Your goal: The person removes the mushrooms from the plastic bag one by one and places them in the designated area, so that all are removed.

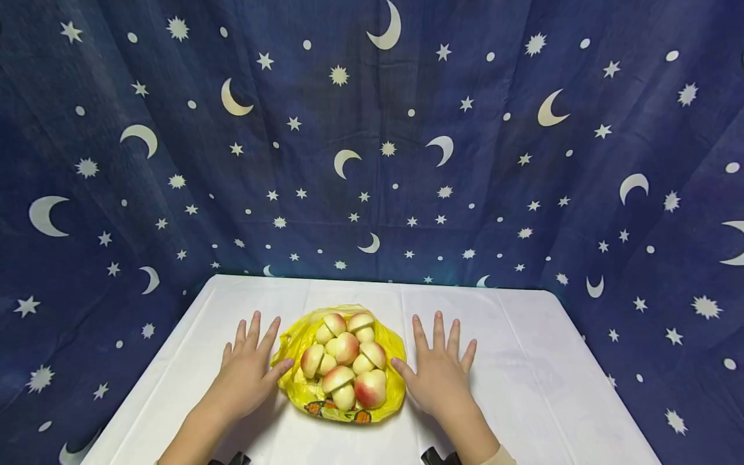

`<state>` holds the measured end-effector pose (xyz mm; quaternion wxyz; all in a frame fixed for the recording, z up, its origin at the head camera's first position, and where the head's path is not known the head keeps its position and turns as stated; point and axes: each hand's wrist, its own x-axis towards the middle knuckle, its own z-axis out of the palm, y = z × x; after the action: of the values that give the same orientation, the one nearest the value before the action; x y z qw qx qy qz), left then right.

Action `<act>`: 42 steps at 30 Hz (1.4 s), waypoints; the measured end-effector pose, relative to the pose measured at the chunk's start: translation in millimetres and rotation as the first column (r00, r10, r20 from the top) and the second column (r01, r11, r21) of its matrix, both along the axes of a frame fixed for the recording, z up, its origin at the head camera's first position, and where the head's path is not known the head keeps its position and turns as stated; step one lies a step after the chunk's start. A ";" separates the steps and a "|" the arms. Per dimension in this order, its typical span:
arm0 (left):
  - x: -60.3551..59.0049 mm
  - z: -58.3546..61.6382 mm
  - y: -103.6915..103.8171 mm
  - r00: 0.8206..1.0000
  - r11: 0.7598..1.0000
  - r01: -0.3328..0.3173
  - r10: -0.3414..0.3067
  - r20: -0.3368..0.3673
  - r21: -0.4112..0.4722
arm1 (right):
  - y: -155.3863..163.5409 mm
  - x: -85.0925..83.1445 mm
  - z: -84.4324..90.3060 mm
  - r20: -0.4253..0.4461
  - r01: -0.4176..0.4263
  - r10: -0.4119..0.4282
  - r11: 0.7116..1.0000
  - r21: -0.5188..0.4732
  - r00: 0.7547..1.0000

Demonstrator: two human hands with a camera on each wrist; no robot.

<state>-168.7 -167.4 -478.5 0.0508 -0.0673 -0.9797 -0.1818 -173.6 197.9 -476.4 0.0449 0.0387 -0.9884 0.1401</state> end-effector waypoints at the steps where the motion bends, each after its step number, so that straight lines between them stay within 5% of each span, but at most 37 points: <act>1: -0.4 -1.1 -1.0 1.000 1.000 0.006 -0.006 -0.007 0.011 | -0.2 0.0 0.2 0.000 -0.004 0.004 1.000 -0.002 1.000; 16: -7.3 -4.1 -5.1 0.999 0.989 0.050 -0.051 0.006 0.137 | 2.0 -1.3 -7.3 -0.027 -0.092 0.090 0.992 -0.082 0.996; 26: -13.7 -10.8 -4.0 0.997 0.961 0.053 -0.064 0.031 0.271 | 3.4 -1.6 -14.2 -0.097 -0.177 0.161 0.964 -0.200 0.982; 42: -23.5 -31.9 -3.7 0.985 0.890 0.049 -0.118 0.125 0.454 | 0.5 -1.6 -25.2 -0.177 -0.262 0.204 0.863 -0.432 0.963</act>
<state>-192.2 -171.1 -510.4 -0.0160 -0.0820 -0.9084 -0.4098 -175.2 198.3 -501.6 0.0972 0.1553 -0.9118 0.3675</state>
